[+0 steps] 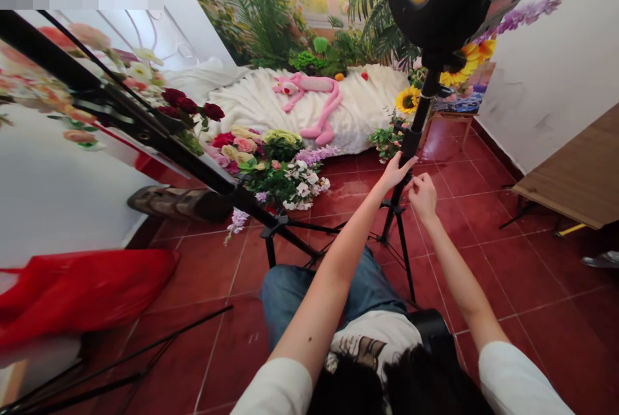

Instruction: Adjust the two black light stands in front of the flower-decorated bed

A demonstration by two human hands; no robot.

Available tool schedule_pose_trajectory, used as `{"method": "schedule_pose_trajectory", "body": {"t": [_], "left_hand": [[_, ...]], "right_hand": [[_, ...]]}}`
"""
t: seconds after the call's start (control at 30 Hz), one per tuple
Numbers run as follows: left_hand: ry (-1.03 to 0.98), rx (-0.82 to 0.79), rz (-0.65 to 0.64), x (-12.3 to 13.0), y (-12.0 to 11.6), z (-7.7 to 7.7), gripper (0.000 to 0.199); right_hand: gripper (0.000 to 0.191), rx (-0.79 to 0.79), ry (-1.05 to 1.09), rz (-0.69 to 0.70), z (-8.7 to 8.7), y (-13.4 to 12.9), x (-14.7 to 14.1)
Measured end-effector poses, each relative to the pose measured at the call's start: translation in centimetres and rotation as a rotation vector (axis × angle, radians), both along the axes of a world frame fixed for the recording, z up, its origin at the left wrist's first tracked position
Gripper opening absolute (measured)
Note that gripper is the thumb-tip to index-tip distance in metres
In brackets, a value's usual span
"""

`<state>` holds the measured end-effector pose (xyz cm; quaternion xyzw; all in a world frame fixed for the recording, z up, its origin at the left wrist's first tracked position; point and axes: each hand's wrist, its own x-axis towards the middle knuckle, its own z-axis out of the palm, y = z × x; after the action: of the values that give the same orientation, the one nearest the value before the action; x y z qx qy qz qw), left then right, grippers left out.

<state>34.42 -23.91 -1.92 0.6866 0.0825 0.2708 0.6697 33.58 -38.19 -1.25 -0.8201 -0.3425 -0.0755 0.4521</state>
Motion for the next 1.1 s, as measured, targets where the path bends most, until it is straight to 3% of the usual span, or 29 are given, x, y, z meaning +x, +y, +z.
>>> {"method": "schedule_pose_trajectory", "body": {"t": [0.07,0.2,0.33,0.43,0.5,0.6,0.8,1.1], "left_hand": [[-0.009,0.013,0.011,0.0,-0.3,-0.3,0.035],[-0.062,0.012,0.048,0.5,-0.8,-1.1,0.038],[-0.081,-0.057,0.023,1.5,-0.9,-2.2,0.041],[-0.074,-0.075,0.029,2.0,-0.7,-2.6,0.043],[-0.065,-0.059,0.061,2.0,-0.7,-2.6,0.044],[-0.036,-0.016,0.128,1.6,-1.0,-2.2,0.036],[0.007,0.026,0.146,0.9,-1.6,-1.2,0.026],[0.039,0.035,0.126,-0.1,-1.8,-0.5,0.027]], "right_hand": [[0.02,0.004,-0.032,0.011,0.2,-0.3,0.2],[0.016,0.174,-0.032,-0.058,1.0,0.1,1.3],[0.053,0.328,0.03,0.036,2.8,2.5,3.0],[0.065,0.379,0.126,0.15,4.0,5.4,4.4],[0.062,0.432,0.173,0.163,4.5,7.3,5.4],[0.043,0.52,0.282,0.198,4.8,9.5,6.9],[0.036,0.525,0.406,0.472,5.9,10.2,8.9],[0.021,0.578,0.26,0.413,11.1,11.5,9.9]]}}
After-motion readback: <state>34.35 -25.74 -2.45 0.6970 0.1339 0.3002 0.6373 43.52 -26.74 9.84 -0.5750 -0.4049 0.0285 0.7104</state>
